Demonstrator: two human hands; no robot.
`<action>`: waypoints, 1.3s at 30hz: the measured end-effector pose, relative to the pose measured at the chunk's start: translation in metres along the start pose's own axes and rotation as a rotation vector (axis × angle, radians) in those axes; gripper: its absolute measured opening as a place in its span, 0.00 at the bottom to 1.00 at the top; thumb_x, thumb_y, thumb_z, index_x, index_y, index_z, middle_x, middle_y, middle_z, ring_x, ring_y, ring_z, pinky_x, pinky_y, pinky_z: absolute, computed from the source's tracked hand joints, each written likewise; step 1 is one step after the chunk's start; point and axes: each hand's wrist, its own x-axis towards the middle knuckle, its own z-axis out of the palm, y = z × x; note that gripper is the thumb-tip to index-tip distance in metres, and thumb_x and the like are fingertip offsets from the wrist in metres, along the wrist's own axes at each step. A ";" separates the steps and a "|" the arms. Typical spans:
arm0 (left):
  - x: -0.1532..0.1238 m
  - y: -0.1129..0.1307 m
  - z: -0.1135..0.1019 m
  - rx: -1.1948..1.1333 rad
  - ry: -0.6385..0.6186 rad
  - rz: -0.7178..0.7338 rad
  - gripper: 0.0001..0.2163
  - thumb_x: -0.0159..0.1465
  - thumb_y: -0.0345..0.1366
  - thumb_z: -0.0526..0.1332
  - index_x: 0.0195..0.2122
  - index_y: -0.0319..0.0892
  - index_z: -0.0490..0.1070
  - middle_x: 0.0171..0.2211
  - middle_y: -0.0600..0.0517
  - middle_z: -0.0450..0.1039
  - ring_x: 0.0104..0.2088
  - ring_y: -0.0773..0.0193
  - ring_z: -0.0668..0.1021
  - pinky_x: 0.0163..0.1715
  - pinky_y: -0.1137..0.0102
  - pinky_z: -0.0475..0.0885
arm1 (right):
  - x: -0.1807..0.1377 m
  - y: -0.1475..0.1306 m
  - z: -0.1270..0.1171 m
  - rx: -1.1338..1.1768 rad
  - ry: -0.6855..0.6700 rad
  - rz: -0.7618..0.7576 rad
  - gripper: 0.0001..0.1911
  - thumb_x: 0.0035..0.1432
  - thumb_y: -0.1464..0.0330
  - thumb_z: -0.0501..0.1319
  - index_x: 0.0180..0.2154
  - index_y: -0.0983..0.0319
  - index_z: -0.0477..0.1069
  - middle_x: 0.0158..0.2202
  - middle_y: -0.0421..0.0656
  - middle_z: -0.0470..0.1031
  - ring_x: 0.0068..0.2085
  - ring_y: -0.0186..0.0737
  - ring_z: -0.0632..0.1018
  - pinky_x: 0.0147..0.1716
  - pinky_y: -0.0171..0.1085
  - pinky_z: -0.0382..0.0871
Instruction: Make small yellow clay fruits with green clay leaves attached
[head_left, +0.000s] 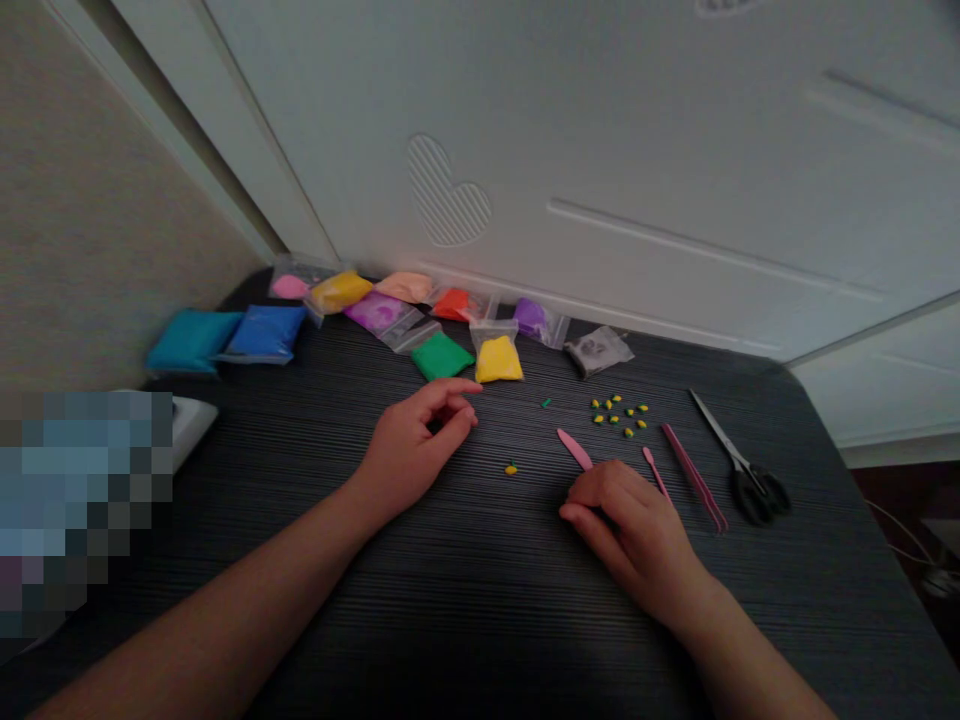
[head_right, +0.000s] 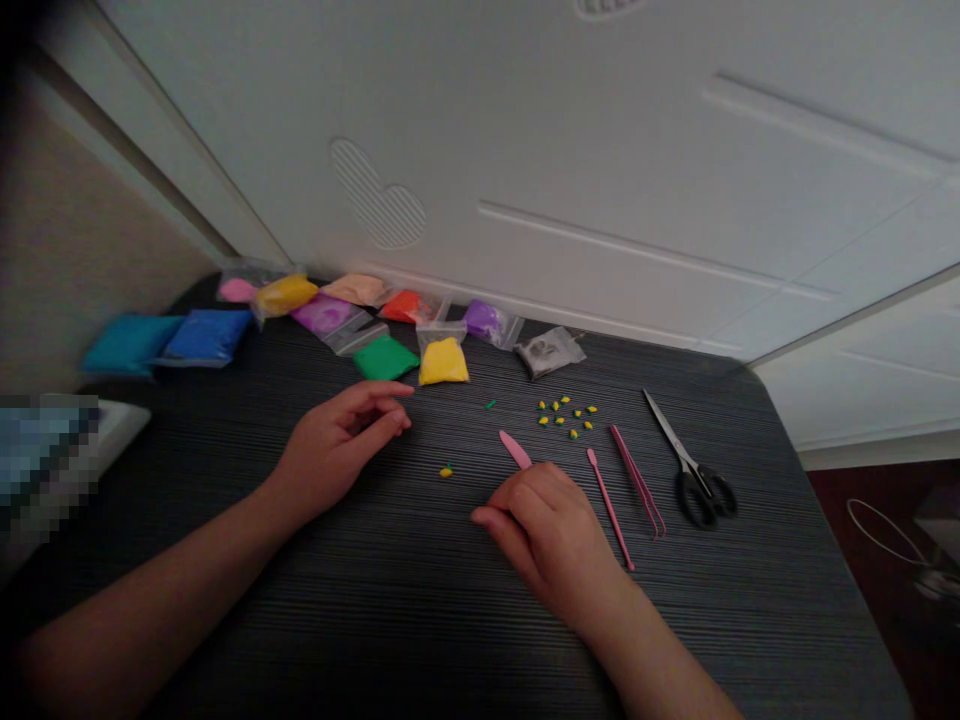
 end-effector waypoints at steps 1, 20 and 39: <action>0.001 -0.001 -0.001 -0.005 0.006 -0.004 0.14 0.59 0.39 0.56 0.45 0.43 0.67 0.31 0.52 0.73 0.32 0.64 0.75 0.32 0.70 0.68 | 0.000 0.000 0.000 -0.009 0.000 0.013 0.03 0.56 0.68 0.56 0.31 0.61 0.65 0.30 0.42 0.71 0.34 0.36 0.71 0.35 0.39 0.66; 0.012 0.002 -0.006 -0.345 0.078 -0.049 0.09 0.54 0.38 0.60 0.35 0.42 0.72 0.21 0.55 0.66 0.24 0.68 0.67 0.24 0.72 0.60 | 0.000 -0.003 0.005 -0.050 0.009 0.044 0.08 0.58 0.65 0.54 0.29 0.60 0.64 0.29 0.41 0.69 0.33 0.38 0.70 0.33 0.39 0.66; 0.035 -0.020 -0.056 -1.140 0.066 -0.141 0.07 0.56 0.36 0.54 0.27 0.38 0.67 0.14 0.58 0.56 0.12 0.76 0.57 0.13 0.77 0.50 | -0.002 0.003 0.008 0.012 -0.008 0.088 0.06 0.60 0.66 0.51 0.36 0.58 0.66 0.35 0.40 0.71 0.39 0.37 0.71 0.42 0.38 0.63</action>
